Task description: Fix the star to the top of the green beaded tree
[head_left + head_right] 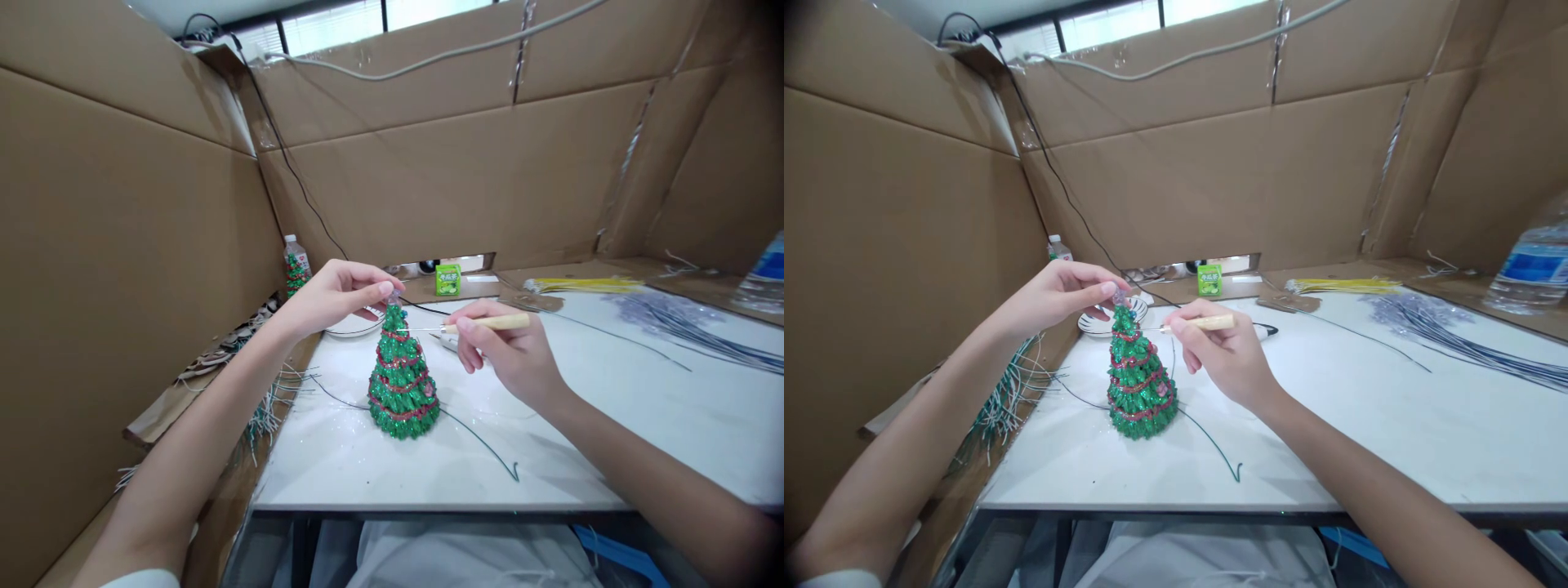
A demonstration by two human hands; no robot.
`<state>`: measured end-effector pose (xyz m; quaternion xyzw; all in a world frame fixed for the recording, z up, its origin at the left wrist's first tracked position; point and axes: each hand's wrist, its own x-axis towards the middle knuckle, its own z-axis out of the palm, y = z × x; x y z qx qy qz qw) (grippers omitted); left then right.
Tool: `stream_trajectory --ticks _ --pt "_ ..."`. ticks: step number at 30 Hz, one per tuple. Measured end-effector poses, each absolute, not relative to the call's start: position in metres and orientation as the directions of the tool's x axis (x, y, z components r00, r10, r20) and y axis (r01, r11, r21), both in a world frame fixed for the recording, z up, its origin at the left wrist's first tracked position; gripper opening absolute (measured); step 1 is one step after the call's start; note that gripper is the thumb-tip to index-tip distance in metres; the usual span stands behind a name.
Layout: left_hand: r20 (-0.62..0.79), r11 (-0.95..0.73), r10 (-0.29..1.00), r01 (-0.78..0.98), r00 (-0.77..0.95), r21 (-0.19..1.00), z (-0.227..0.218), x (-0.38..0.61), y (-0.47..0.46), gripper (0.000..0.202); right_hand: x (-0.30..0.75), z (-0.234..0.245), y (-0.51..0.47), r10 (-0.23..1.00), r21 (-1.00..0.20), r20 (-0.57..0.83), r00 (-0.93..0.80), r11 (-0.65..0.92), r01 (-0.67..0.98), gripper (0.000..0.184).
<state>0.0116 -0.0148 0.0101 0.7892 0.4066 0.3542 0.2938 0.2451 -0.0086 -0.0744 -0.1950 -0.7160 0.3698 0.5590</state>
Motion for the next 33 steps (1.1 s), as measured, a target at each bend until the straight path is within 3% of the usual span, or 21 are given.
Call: stream_trajectory --ticks 33 --pt "0.313 -0.482 0.863 0.457 0.397 0.748 0.0108 0.0134 -0.0162 0.029 0.2446 -0.0725 -0.0116 0.717 -0.765 0.637 -0.284 0.634 -0.114 0.019"
